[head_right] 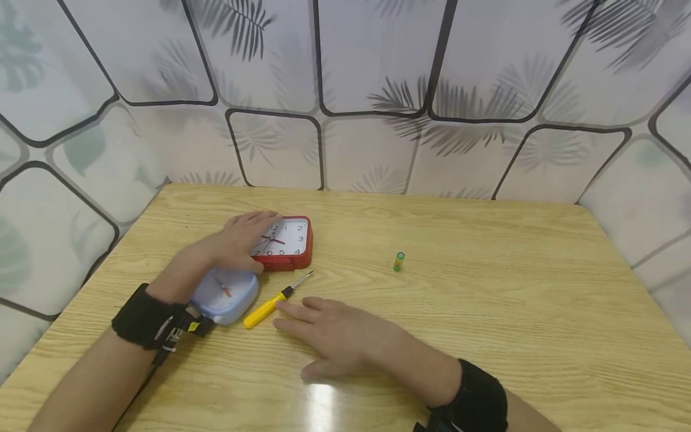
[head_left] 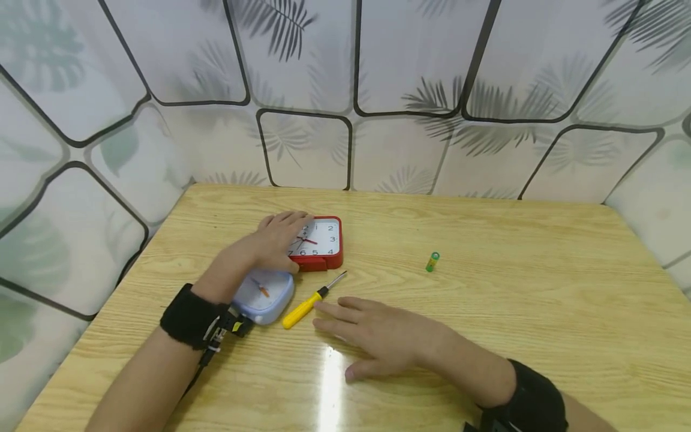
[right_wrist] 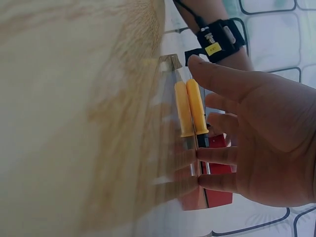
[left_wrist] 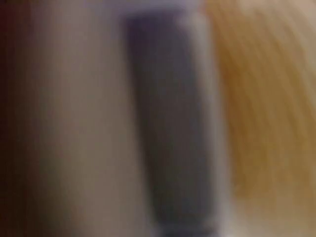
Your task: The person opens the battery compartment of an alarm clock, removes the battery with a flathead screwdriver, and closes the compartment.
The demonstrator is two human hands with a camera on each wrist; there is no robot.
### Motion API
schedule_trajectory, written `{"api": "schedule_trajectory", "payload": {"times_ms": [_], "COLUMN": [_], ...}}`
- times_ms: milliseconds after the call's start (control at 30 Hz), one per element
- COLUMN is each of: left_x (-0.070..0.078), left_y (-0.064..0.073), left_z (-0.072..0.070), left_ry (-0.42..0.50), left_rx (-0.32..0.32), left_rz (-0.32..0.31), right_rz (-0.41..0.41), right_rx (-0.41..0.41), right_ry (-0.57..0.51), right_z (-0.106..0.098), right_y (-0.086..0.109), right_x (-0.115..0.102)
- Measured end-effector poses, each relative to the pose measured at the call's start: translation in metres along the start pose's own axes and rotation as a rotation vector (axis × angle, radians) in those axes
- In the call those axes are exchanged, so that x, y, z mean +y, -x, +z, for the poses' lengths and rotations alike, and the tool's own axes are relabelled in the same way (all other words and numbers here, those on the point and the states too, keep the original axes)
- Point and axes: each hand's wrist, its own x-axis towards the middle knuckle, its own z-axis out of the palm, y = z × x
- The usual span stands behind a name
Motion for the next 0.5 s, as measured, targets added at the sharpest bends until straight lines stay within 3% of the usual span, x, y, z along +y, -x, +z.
{"api": "schedule_trajectory", "payload": {"times_ms": [200, 367, 500], "left_x": [0.013, 0.025, 0.041], "left_y": [0.013, 0.024, 0.030], "left_z": [-0.014, -0.024, -0.028], "left_ry": [-0.038, -0.036, -0.095], "left_rx": [-0.056, -0.019, 0.009], "left_rz": [-0.006, 0.032, 0.072], "right_rz": [0.003, 0.015, 0.030], "right_rx": [-0.008, -0.010, -0.013], "right_ry": [0.014, 0.018, 0.017], "right_z": [0.000, -0.001, -0.002], "right_y": [0.000, 0.001, 0.001], "right_x": [0.001, 0.001, 0.001]}}
